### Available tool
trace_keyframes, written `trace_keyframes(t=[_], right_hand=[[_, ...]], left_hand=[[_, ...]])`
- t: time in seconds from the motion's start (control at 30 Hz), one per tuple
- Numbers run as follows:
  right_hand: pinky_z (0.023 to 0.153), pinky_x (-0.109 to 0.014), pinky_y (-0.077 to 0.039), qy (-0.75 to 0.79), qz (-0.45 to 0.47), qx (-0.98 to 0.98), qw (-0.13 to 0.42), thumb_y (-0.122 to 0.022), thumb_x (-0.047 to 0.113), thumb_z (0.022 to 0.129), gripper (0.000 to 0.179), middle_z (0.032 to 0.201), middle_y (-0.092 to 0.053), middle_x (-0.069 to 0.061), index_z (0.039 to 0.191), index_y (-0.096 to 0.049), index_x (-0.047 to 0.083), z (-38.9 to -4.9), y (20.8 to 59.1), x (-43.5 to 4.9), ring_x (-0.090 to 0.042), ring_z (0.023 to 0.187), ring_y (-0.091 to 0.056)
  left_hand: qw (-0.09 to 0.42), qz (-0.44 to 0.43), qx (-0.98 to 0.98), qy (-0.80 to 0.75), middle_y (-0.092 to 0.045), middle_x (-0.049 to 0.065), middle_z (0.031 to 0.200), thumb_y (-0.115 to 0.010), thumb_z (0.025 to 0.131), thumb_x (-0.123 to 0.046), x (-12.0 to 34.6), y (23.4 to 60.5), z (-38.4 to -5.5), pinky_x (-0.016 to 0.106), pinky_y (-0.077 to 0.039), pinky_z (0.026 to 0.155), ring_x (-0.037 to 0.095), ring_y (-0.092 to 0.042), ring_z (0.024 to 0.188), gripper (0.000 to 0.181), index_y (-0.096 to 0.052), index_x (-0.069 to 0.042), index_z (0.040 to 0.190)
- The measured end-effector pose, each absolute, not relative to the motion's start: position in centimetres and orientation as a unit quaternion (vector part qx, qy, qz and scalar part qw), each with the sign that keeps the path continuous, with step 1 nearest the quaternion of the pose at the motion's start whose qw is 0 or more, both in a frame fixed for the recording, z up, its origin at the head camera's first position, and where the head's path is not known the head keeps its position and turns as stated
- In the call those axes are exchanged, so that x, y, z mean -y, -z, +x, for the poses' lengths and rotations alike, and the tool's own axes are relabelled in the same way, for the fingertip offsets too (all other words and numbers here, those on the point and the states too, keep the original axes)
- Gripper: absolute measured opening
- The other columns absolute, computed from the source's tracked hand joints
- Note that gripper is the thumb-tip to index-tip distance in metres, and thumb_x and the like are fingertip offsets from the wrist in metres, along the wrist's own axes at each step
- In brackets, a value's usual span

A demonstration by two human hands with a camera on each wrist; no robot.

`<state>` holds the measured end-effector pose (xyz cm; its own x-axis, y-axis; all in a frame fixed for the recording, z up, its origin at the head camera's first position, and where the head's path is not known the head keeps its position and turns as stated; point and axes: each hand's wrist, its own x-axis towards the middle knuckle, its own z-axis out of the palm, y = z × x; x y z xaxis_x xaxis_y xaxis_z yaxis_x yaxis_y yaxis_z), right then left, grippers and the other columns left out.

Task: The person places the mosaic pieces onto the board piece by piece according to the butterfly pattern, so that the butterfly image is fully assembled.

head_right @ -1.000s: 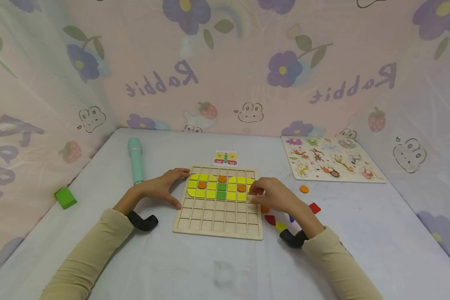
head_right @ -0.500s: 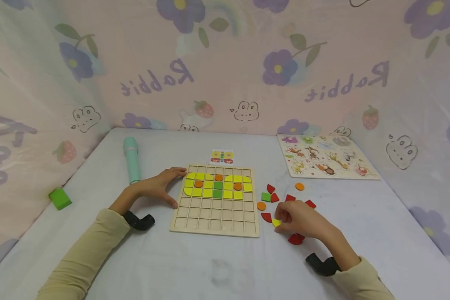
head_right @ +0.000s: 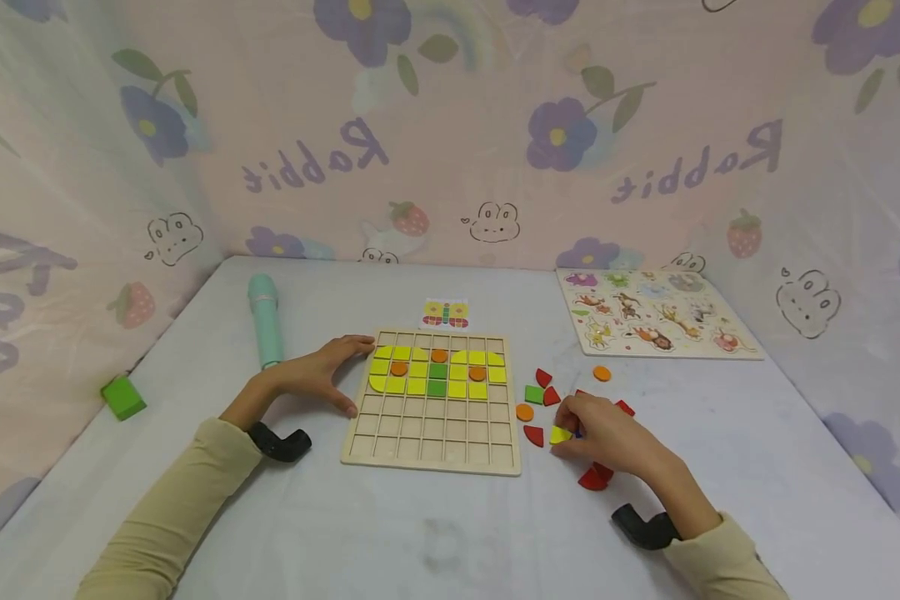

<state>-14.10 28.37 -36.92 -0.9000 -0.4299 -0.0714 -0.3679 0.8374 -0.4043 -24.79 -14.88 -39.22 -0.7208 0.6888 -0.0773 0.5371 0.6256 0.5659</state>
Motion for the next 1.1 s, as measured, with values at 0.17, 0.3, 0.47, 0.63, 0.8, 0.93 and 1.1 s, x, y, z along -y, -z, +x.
trace_keyframes(t=[0.17, 0.3, 0.47, 0.63, 0.8, 0.93, 1.1], right_hand=[[0.058, -0.019, -0.043, 0.178, -0.211, -0.958, 0.075, -0.08, 0.029, 0.072, 0.027, 0.072, -0.052, 0.011, 0.088, -0.063, 0.016, -14.3, 37.2, -28.4, -0.007, 0.066, -0.046], [0.059, -0.019, -0.044, 0.166, -0.226, -0.959, 0.047, -0.081, 0.03, 0.071, 0.026, 0.072, -0.054, 0.012, 0.086, -0.064, 0.018, -14.8, 37.0, -28.2, -0.006, 0.066, -0.047], [0.057, -0.019, -0.046, 0.189, -0.252, -0.949, 0.014, -0.081, 0.03, 0.071, 0.025, 0.074, -0.057, 0.012, 0.085, -0.064, 0.019, -16.1, 36.3, -27.0, -0.009, 0.067, -0.052], [0.058, -0.02, -0.045, 0.179, -0.295, -0.939, 0.007, -0.079, 0.033, 0.073, 0.026, 0.079, -0.059, 0.011, 0.09, -0.065, 0.019, -18.3, 36.1, -24.9, -0.011, 0.068, -0.052], [0.063, -0.023, -0.045, 0.145, -0.305, -0.941, 0.013, -0.078, 0.031, 0.074, 0.026, 0.082, -0.058, 0.011, 0.093, -0.067, 0.016, -20.0, 36.3, -23.3, -0.01, 0.072, -0.051], [0.065, -0.024, -0.045, 0.135, -0.301, -0.944, 0.017, -0.079, 0.031, 0.074, 0.025, 0.083, -0.058, 0.01, 0.092, -0.068, 0.017, -20.8, 36.6, -22.5, -0.011, 0.074, -0.051], [0.065, -0.024, -0.046, 0.142, -0.307, -0.941, 0.026, -0.078, 0.029, 0.076, 0.023, 0.088, -0.06, 0.009, 0.094, -0.07, 0.017, -21.1, 36.8, -22.3, -0.01, 0.076, -0.052]], left_hand=[[0.145, 0.344, -0.89, -0.261, -0.02, 0.015, 0.152, -0.083, 0.066, -0.041, 15.0, 39.2, -24.8, 0.051, -0.017, 0.111, 0.034, -0.014, 0.14, 0.102, -0.03, 0.0, 0.142], [0.144, 0.345, -0.89, -0.261, -0.02, 0.016, 0.152, -0.082, 0.066, -0.041, 15.0, 39.2, -24.7, 0.051, -0.017, 0.111, 0.035, -0.014, 0.14, 0.101, -0.03, 0.001, 0.142], [0.143, 0.345, -0.891, -0.259, -0.02, 0.015, 0.152, -0.083, 0.066, -0.041, 15.1, 39.1, -24.6, 0.051, -0.018, 0.111, 0.034, -0.015, 0.139, 0.101, -0.03, 0.0, 0.142], [0.142, 0.348, -0.889, -0.26, -0.02, 0.015, 0.151, -0.083, 0.066, -0.041, 15.0, 39.0, -24.6, 0.051, -0.019, 0.111, 0.034, -0.015, 0.139, 0.101, -0.031, 0.0, 0.142], [0.145, 0.347, -0.889, -0.26, -0.02, 0.015, 0.152, -0.082, 0.066, -0.041, 14.9, 39.1, -24.6, 0.051, -0.018, 0.111, 0.034, -0.015, 0.139, 0.101, -0.03, 0.0, 0.142], [0.144, 0.345, -0.89, -0.26, -0.02, 0.014, 0.152, -0.082, 0.066, -0.042, 14.9, 39.3, -24.7, 0.05, -0.018, 0.111, 0.033, -0.014, 0.14, 0.101, -0.03, -0.001, 0.142], [0.142, 0.345, -0.891, -0.26, -0.02, 0.013, 0.152, -0.082, 0.066, -0.043, 14.9, 39.2, -24.7, 0.05, -0.019, 0.111, 0.033, -0.015, 0.14, 0.101, -0.03, -0.002, 0.142]])
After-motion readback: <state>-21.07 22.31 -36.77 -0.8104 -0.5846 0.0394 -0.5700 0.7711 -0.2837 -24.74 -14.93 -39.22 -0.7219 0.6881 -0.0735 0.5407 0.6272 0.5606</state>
